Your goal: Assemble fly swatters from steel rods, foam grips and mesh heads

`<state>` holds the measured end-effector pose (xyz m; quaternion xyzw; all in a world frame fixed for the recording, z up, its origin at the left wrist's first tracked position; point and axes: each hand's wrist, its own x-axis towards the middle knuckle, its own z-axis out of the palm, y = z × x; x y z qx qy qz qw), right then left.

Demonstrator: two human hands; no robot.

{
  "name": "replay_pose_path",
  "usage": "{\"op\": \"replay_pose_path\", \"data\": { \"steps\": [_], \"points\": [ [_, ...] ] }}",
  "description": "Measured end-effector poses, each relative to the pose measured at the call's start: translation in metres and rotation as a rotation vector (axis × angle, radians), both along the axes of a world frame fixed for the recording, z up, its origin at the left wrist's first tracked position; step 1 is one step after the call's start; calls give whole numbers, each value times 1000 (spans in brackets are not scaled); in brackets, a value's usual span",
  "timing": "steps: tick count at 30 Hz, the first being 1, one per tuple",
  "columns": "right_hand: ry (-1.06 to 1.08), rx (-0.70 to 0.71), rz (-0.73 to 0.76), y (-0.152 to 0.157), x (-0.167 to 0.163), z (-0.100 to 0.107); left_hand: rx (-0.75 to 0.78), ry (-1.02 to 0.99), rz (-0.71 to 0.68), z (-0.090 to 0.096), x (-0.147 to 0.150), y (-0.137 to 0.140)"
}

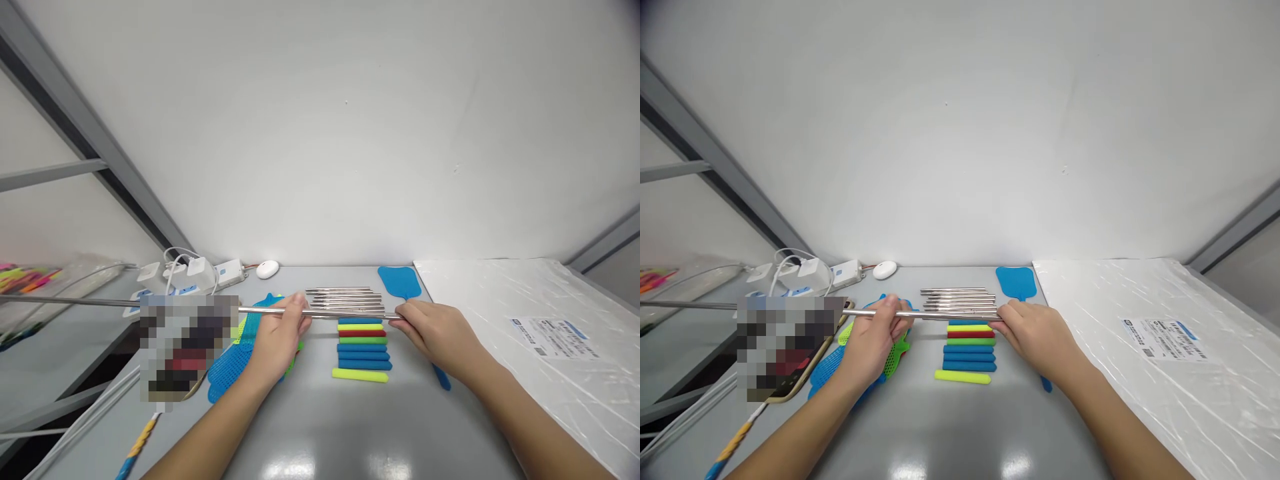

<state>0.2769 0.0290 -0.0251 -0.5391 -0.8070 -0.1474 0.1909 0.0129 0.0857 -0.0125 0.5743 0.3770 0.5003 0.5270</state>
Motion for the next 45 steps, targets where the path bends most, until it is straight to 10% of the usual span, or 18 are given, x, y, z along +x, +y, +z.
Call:
{"op": "replay_pose_path", "data": {
  "steps": [18,32,45],
  "points": [
    [-76,171,108,-17,-63,-7,-138,101,-270,-16,36,-40],
    [-37,-121,-76,0,5,1,-103,-171,168,-7,1,10],
    [-156,1,-83,0,15,0,-149,-35,-118,-20,11,-8]
  ]
}}
